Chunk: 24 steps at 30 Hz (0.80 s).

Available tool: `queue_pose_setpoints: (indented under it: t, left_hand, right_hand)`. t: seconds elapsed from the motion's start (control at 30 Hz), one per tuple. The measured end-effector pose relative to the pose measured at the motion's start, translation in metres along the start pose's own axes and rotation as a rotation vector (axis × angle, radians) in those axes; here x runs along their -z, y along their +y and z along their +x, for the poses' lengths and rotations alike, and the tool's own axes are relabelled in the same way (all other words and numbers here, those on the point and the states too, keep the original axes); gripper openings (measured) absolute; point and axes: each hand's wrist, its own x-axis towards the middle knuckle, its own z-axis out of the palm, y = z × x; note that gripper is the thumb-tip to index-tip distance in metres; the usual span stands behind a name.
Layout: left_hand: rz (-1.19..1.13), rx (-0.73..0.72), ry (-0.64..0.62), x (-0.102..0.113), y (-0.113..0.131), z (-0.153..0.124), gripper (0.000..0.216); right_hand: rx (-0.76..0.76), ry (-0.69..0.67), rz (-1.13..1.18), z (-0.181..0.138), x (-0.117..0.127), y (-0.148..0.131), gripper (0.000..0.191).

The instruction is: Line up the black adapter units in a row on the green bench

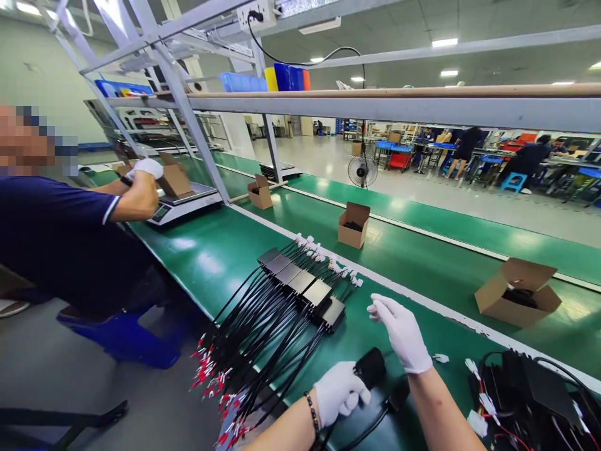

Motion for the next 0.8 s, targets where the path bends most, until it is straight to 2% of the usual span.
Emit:
queue_pose_setpoints:
  t: [0.17, 0.27, 0.37, 0.4, 0.47, 0.5, 0.53, 0.6, 0.63, 0.73, 0.8]
  left_hand:
    - [-0.326, -0.159, 0.011, 0.029, 0.013, -0.036, 0.027]
    - [-0.427, -0.242, 0.005, 0.033, 0.019, -0.055, 0.031]
    - [-0.486, -0.306, -0.016, 0.030, 0.024, -0.065, 0.029]
    - [-0.504, -0.319, -0.013, 0.028, 0.026, -0.066, 0.030]
    - [-0.540, -0.322, 0.007, 0.025, 0.028, -0.067, 0.031]
    - [-0.556, -0.316, 0.014, 0.023, 0.029, -0.066, 0.031]
    - [-0.567, -0.310, 0.018, 0.021, 0.029, -0.066, 0.031]
    - [-0.555, -0.293, 0.004, 0.018, 0.029, -0.065, 0.026]
    - [-0.530, -0.289, -0.008, 0.017, 0.029, -0.066, 0.023]
    - [-0.408, -0.352, 0.023, 0.013, 0.029, -0.069, 0.019]
    - [-0.317, -0.405, 0.097, 0.011, 0.030, -0.072, 0.039]
  right_hand:
    - [0.013, -0.051, 0.101, -0.002, 0.002, 0.008, 0.041]
    - [0.058, -0.123, 0.002, -0.004, -0.001, 0.012, 0.040]
    - [0.015, -0.198, -0.059, -0.016, -0.016, 0.014, 0.040]
    - [-0.001, -0.218, -0.051, -0.022, -0.023, 0.014, 0.052]
    - [-0.016, -0.243, -0.008, -0.034, -0.036, 0.014, 0.087]
    - [-0.015, -0.250, 0.014, -0.038, -0.040, 0.014, 0.092]
    - [-0.015, -0.258, 0.029, -0.039, -0.044, 0.015, 0.085]
    - [-0.011, -0.244, 0.040, -0.037, -0.045, 0.019, 0.043]
    - [0.002, -0.229, 0.035, -0.034, -0.044, 0.021, 0.028]
    - [0.033, -0.183, 0.096, -0.026, -0.038, 0.028, 0.046]
    - [-0.018, -0.208, 0.242, -0.025, -0.034, 0.030, 0.053]
